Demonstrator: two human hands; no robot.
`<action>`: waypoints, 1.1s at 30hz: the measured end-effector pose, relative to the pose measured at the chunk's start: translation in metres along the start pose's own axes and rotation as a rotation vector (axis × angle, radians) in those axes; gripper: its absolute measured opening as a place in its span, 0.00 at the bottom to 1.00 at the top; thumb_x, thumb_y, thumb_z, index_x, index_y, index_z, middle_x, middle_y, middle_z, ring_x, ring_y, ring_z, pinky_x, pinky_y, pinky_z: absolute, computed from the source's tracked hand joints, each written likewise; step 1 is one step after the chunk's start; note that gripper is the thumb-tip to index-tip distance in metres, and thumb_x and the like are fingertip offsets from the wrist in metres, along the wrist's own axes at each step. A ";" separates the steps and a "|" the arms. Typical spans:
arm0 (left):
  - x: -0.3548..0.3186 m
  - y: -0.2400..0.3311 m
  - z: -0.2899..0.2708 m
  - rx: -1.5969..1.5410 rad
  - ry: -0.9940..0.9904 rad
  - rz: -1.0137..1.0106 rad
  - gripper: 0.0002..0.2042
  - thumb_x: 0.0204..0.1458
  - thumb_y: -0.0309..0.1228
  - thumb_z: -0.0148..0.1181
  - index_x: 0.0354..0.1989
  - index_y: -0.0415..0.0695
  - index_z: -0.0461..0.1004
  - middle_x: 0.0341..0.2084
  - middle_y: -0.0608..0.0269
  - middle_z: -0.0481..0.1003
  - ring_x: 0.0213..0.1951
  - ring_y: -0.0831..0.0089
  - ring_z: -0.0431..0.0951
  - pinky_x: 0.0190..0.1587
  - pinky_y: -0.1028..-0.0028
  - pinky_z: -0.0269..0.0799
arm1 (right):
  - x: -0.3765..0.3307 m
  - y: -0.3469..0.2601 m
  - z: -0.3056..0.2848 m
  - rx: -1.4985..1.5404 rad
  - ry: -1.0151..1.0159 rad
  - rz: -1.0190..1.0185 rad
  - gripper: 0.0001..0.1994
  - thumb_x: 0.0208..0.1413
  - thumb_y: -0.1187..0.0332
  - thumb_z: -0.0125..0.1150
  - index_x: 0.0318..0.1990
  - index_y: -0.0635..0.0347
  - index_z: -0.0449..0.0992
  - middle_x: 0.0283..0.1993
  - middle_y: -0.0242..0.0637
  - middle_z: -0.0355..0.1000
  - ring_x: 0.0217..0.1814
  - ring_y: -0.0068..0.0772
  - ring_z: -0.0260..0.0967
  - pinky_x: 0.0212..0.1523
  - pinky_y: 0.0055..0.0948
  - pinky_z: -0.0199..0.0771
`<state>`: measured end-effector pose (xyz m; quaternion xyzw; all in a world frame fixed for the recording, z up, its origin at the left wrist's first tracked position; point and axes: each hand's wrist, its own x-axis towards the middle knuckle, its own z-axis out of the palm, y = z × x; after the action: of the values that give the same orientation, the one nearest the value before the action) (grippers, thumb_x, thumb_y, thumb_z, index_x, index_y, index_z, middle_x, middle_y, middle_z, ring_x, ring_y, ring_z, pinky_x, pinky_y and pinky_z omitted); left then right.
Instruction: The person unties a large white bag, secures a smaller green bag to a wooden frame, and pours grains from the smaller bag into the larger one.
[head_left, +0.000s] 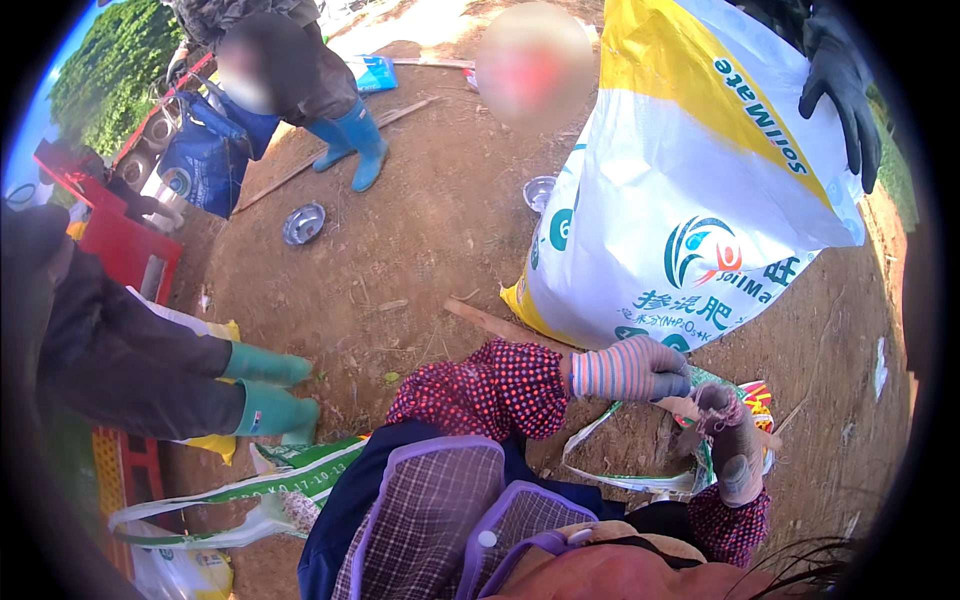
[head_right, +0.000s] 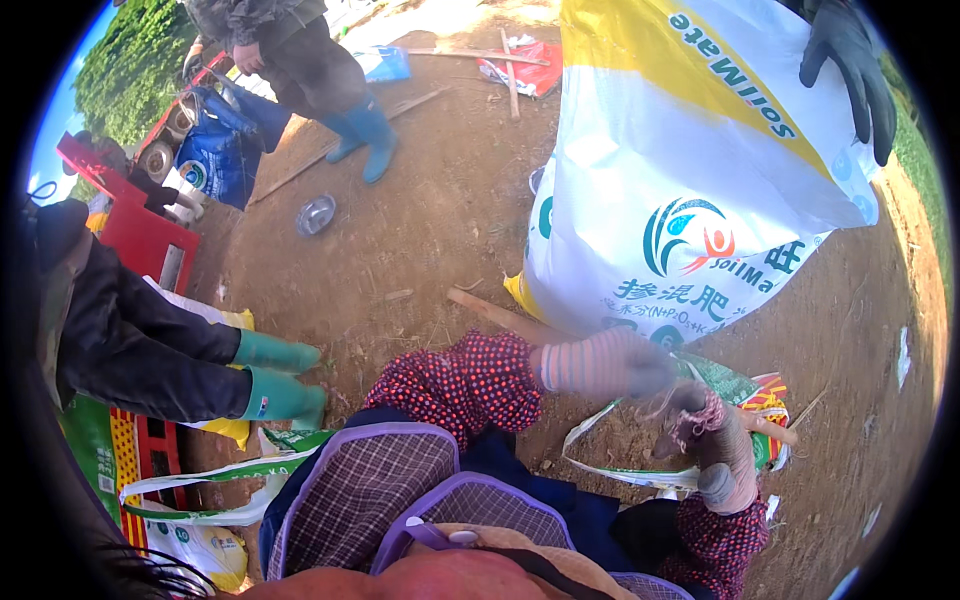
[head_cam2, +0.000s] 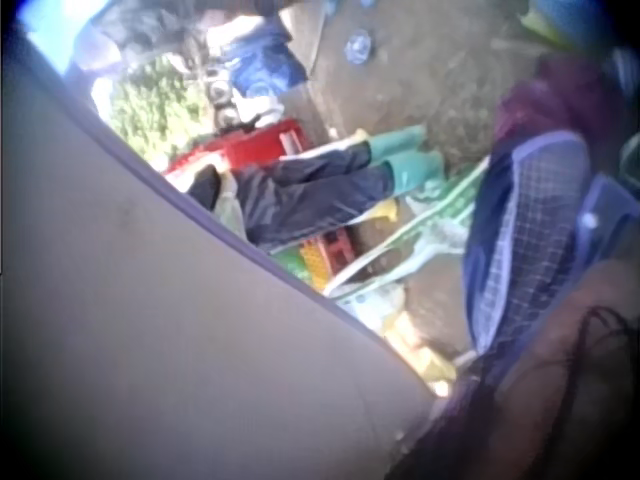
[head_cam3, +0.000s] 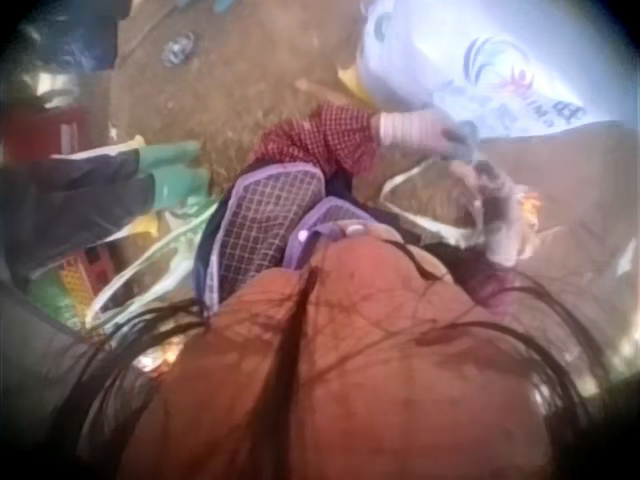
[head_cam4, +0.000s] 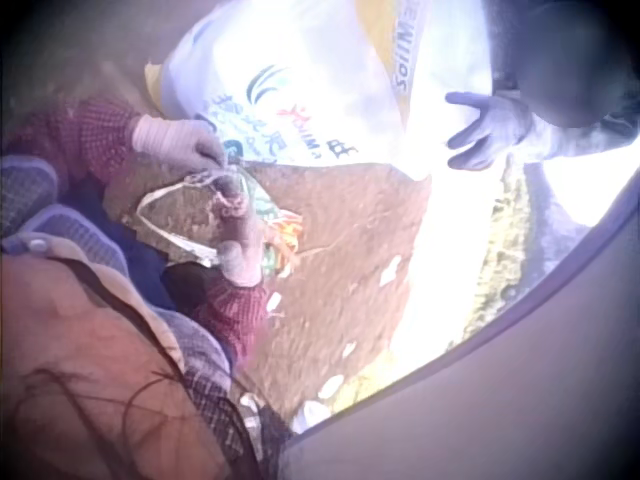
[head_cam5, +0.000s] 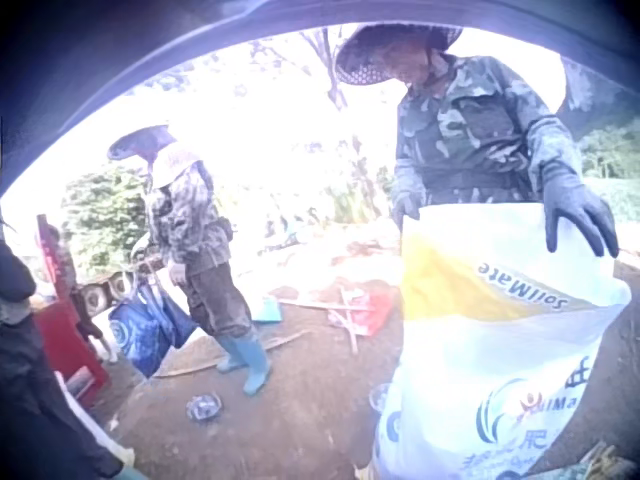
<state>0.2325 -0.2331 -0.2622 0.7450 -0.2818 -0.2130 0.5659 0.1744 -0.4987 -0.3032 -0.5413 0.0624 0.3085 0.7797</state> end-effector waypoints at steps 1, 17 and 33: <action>-0.002 -0.017 0.009 0.092 0.037 0.082 0.13 0.56 0.38 0.58 0.39 0.41 0.80 0.28 0.55 0.79 0.31 0.65 0.79 0.39 0.68 0.75 | -0.009 -0.016 0.039 -0.300 0.026 -0.363 0.26 0.61 0.51 0.56 0.54 0.67 0.72 0.43 0.41 0.76 0.40 0.32 0.75 0.42 0.29 0.73; 0.006 -0.019 0.019 -0.056 0.029 -0.076 0.11 0.59 0.32 0.57 0.41 0.37 0.80 0.31 0.61 0.80 0.31 0.78 0.78 0.37 0.76 0.75 | 0.006 -0.041 0.027 -1.126 -0.123 -0.426 0.16 0.57 0.66 0.61 0.51 0.63 0.75 0.39 0.43 0.76 0.42 0.35 0.75 0.45 0.33 0.73; 0.016 -0.027 0.024 0.517 0.422 0.250 0.19 0.46 0.37 0.69 0.45 0.43 0.77 0.32 0.54 0.79 0.34 0.59 0.81 0.39 0.65 0.75 | 0.034 -0.032 0.043 -0.218 -0.023 0.119 0.37 0.63 0.40 0.47 0.66 0.66 0.59 0.52 0.45 0.74 0.48 0.43 0.76 0.52 0.37 0.74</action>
<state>0.2345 -0.2554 -0.2951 0.8510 -0.2923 0.0949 0.4259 0.2089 -0.4541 -0.2745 -0.6146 0.0516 0.3652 0.6973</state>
